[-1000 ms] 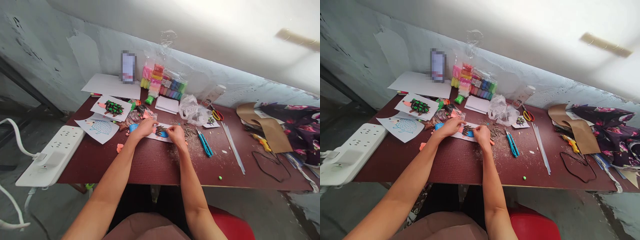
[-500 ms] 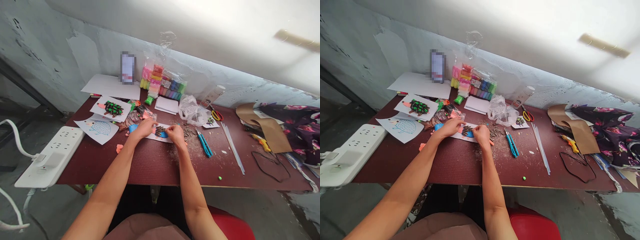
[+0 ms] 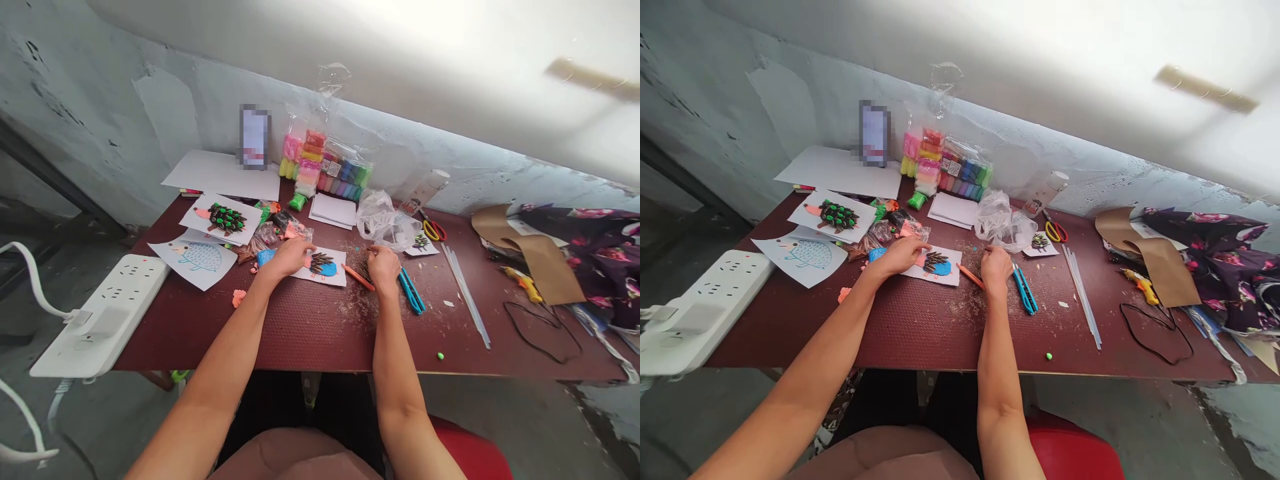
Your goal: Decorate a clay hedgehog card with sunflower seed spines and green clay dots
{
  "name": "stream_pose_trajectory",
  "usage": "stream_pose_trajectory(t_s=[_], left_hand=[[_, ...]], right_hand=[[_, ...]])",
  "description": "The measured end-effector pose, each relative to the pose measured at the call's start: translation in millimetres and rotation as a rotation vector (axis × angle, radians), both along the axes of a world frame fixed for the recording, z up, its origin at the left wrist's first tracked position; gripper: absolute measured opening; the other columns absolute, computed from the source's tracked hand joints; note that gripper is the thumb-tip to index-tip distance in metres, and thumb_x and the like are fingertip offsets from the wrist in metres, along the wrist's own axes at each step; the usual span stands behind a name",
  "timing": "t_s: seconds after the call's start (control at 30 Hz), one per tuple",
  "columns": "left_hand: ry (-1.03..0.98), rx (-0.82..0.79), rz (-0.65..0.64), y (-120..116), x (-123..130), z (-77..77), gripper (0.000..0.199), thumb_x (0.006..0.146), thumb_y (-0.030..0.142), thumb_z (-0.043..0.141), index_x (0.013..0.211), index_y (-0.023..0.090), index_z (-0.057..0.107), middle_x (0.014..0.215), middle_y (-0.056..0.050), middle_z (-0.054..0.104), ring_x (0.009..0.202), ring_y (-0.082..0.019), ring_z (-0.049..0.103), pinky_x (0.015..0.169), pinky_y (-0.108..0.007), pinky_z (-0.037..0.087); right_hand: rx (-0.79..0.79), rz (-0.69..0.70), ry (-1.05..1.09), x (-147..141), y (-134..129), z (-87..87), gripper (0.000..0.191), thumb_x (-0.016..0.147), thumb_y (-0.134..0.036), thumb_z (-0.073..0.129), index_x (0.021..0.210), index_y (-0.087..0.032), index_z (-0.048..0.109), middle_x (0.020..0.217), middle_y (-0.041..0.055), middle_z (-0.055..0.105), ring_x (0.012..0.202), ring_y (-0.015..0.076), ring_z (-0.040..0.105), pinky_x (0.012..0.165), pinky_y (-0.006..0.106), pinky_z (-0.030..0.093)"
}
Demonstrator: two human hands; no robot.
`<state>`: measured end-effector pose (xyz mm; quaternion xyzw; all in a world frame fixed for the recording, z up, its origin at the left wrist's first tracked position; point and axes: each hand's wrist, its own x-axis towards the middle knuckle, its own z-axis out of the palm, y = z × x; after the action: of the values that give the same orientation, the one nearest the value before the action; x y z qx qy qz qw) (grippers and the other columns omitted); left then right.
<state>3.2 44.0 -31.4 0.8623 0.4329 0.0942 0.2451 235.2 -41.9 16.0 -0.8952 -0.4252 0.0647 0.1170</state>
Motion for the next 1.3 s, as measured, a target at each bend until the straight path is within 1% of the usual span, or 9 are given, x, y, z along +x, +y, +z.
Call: stream_pose_trajectory(t_s=[0.17, 0.3, 0.47, 0.6, 0.77, 0.93, 1.07, 1.23, 1.3], left_hand=[[-0.008, 0.014, 0.022, 0.9, 0.9, -5.3, 0.043, 0.099, 0.012, 0.056, 0.133, 0.025, 0.078, 0.14, -0.013, 0.072, 0.136, -0.029, 0.065, 0.112, -0.038, 0.052], [0.002, 0.002, 0.019, 0.7, 1.0, -3.9, 0.046, 0.097, 0.008, 0.055, 0.134, 0.025, 0.077, 0.142, -0.013, 0.071, 0.142, -0.027, 0.06, 0.115, -0.036, 0.05], [-0.004, -0.011, 0.001, 0.1, 0.7, 0.2, 0.047, 0.097, 0.007, 0.053, 0.135, 0.022, 0.077, 0.138, -0.014, 0.074, 0.135, -0.028, 0.065, 0.115, -0.037, 0.05], [0.0, -0.001, -0.004, 0.5, 0.6, 0.0, 0.047, 0.096, 0.007, 0.055, 0.135, 0.023, 0.077, 0.135, -0.012, 0.075, 0.131, -0.027, 0.068, 0.115, -0.037, 0.05], [-0.001, 0.004, -0.005, 0.6, 0.9, 0.3, 0.047, 0.095, 0.006, 0.056, 0.134, 0.023, 0.077, 0.132, -0.013, 0.076, 0.128, -0.027, 0.069, 0.112, -0.037, 0.052], [0.006, -0.01, -0.005, -0.2, 1.2, 1.4, 0.048, 0.096, 0.006, 0.054, 0.135, 0.022, 0.077, 0.134, -0.013, 0.075, 0.13, -0.027, 0.068, 0.114, -0.037, 0.051], [0.01, 0.001, 0.009, -0.4, 1.3, 0.3, 0.048, 0.096, 0.007, 0.054, 0.134, 0.023, 0.077, 0.136, -0.012, 0.075, 0.131, -0.027, 0.067, 0.114, -0.037, 0.051], [0.008, -0.005, 0.005, -0.7, 1.6, 1.6, 0.049, 0.096, 0.007, 0.052, 0.134, 0.024, 0.077, 0.137, -0.012, 0.075, 0.134, -0.028, 0.066, 0.115, -0.038, 0.051], [0.019, -0.012, 0.005, -0.9, 1.8, 2.9, 0.049, 0.097, 0.007, 0.052, 0.135, 0.023, 0.077, 0.138, -0.012, 0.074, 0.136, -0.028, 0.065, 0.115, -0.037, 0.05]], right_hand=[[-0.035, -0.007, -0.024, 4.8, 8.1, -6.8, 0.037, 0.1, -0.023, 0.055, 0.128, -0.019, 0.079, 0.125, 0.0193, 0.077, 0.115, 0.0302, 0.072, 0.098, 0.037, 0.05], [-0.041, -0.01, -0.057, 4.8, 10.6, -10.0, 0.036, 0.1, -0.025, 0.055, 0.126, -0.018, 0.079, 0.123, 0.0194, 0.077, 0.115, 0.0305, 0.072, 0.098, 0.038, 0.051], [-0.09, -0.037, -0.059, 6.5, 14.5, -6.2, 0.037, 0.103, -0.023, 0.051, 0.127, -0.013, 0.078, 0.122, 0.0232, 0.076, 0.116, 0.0328, 0.072, 0.097, 0.039, 0.051], [-0.118, -0.041, -0.081, 6.6, 16.4, -5.1, 0.037, 0.104, -0.022, 0.049, 0.125, -0.009, 0.077, 0.122, 0.0271, 0.074, 0.115, 0.0342, 0.072, 0.096, 0.039, 0.051], [-0.066, 0.02, -0.097, 4.3, 12.3, -3.8, 0.039, 0.105, -0.019, 0.042, 0.124, -0.01, 0.075, 0.12, 0.0235, 0.075, 0.111, 0.0302, 0.072, 0.093, 0.035, 0.05], [-0.048, 0.046, -0.087, 0.9, 13.4, 0.4, 0.035, 0.105, -0.021, 0.049, 0.126, -0.015, 0.076, 0.128, 0.0195, 0.073, 0.116, 0.0295, 0.07, 0.096, 0.035, 0.05], [-0.072, 0.02, -0.108, -3.0, 22.7, -1.7, 0.035, 0.104, -0.027, 0.056, 0.129, -0.013, 0.076, 0.131, 0.0237, 0.071, 0.118, 0.0329, 0.071, 0.096, 0.037, 0.052], [-0.101, 0.032, -0.096, -4.1, 28.8, -7.2, 0.042, 0.108, -0.026, 0.043, 0.131, -0.008, 0.075, 0.129, 0.0278, 0.07, 0.118, 0.0364, 0.072, 0.095, 0.041, 0.054], [-0.087, 0.038, -0.105, -2.1, 28.6, -8.2, 0.042, 0.108, -0.025, 0.044, 0.132, -0.008, 0.074, 0.13, 0.0277, 0.069, 0.118, 0.0365, 0.071, 0.096, 0.042, 0.054]])
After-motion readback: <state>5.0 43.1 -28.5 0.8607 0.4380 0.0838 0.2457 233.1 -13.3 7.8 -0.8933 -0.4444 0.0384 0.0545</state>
